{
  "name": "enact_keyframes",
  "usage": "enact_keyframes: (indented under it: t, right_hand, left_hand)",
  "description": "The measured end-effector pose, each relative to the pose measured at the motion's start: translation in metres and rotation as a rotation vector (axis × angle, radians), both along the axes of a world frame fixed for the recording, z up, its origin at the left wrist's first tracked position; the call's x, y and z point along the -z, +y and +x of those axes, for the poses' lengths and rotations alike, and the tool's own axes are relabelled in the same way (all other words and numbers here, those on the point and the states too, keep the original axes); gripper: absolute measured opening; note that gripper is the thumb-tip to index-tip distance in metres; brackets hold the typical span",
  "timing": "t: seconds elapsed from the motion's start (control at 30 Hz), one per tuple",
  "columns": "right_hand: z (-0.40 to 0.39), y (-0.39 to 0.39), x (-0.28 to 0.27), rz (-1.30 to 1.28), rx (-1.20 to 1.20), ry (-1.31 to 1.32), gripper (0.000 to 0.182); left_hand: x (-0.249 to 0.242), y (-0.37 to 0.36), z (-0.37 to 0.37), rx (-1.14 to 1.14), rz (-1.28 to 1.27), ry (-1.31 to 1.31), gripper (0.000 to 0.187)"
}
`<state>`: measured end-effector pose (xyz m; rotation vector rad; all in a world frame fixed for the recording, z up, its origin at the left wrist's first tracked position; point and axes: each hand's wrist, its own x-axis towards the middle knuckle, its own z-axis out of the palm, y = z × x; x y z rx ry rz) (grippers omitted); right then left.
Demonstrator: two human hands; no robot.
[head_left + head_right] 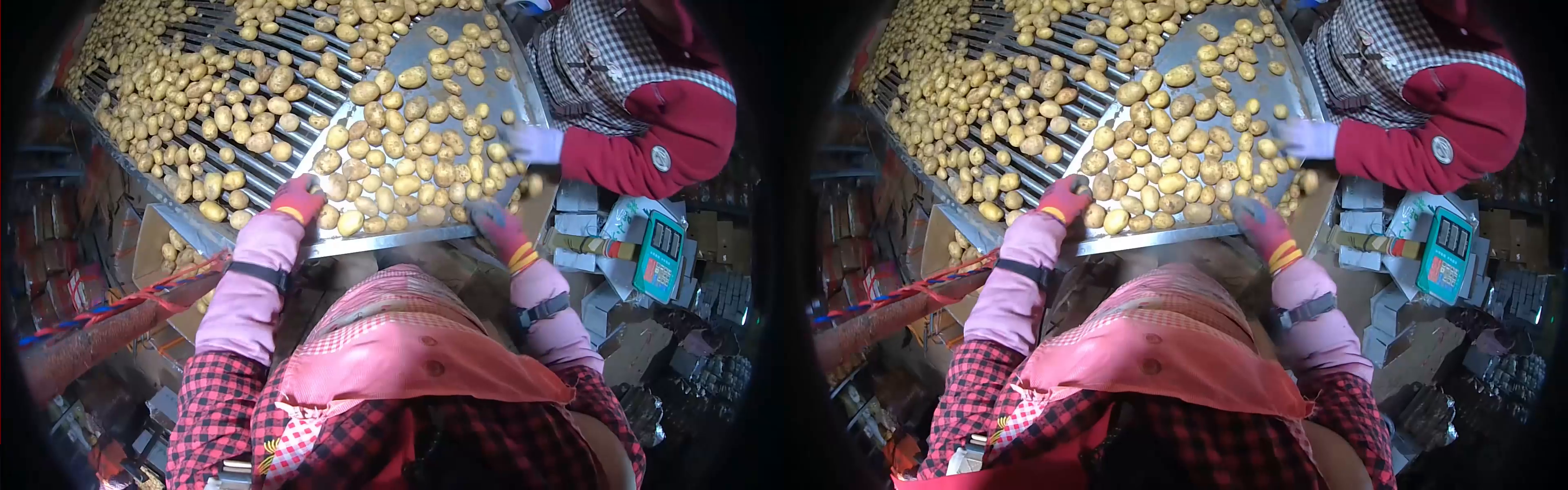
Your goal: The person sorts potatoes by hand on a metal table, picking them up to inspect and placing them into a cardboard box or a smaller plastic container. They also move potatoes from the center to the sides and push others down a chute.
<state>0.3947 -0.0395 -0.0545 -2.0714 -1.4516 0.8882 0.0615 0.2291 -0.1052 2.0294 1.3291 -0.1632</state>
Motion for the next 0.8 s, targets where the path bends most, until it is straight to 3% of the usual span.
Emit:
enact_keyframes:
  t: [0.03, 0.07, 0.1, 0.2, 0.23, 0.3, 0.4, 0.47, 0.5, 0.53, 0.6, 0.63, 0.73, 0.8]
  right_hand:
    - [-0.003, -0.007, 0.014, -0.053, 0.099, 0.059, 0.032]
    - [-0.006, -0.013, 0.024, -0.107, 0.199, 0.116, 0.03]
    - [-0.01, -0.016, 0.027, -0.162, 0.301, 0.172, 0.028]
    - [-0.018, -0.015, 0.031, -0.067, 0.182, -0.041, 0.022]
    - [-0.02, -0.005, 0.034, 0.043, 0.046, -0.205, 0.02]
    - [-0.027, 0.024, 0.039, 0.273, -0.229, -0.525, 0.016]
    - [-0.038, 0.057, 0.034, 0.014, -0.298, -0.745, 0.02]
    - [-0.036, 0.066, 0.045, -0.012, -0.316, -0.805, 0.017]
    - [-0.038, 0.068, 0.047, -0.031, -0.326, -0.833, 0.016]
    - [-0.039, 0.071, 0.049, -0.086, -0.328, -0.813, 0.018]
    - [-0.039, 0.078, 0.047, -0.201, -0.338, -0.778, 0.023]
    - [-0.028, 0.077, 0.051, -0.12, -0.351, -0.713, 0.028]
    - [-0.018, 0.056, 0.024, 0.137, 0.072, -0.128, 0.033]
    - [-0.015, 0.046, 0.034, 0.051, 0.332, 0.359, 0.032]
  left_hand:
    - [-0.013, -0.004, -0.007, -0.105, -0.045, -0.165, 0.045]
    - [0.005, -0.003, -0.019, -0.289, -0.305, -0.442, 0.038]
    - [-0.019, -0.004, -0.022, -0.353, -0.596, -0.59, 0.037]
    - [-0.061, -0.038, -0.042, -0.785, -1.063, -1.05, 0.04]
    - [-0.06, -0.043, -0.052, -0.781, -1.264, -1.153, 0.045]
    - [-0.062, -0.059, -0.057, -0.8, -1.4, -1.227, 0.049]
    - [-0.068, -0.073, -0.053, -0.858, -1.535, -1.281, 0.052]
    - [-0.06, -0.077, -0.053, -0.845, -1.829, -1.454, 0.051]
    - [-0.048, -0.078, -0.059, -0.672, -1.871, -1.52, 0.052]
    - [-0.029, -0.077, -0.072, -0.618, -1.705, -1.393, 0.055]
    - [-0.034, -0.082, -0.067, -0.629, -1.876, -1.489, 0.057]
    - [-0.036, -0.083, -0.069, -0.641, -1.835, -1.447, 0.058]
    - [-0.042, -0.093, -0.073, -0.561, -1.634, -1.459, 0.061]
    - [-0.044, -0.099, -0.08, -0.618, -1.693, -1.486, 0.061]
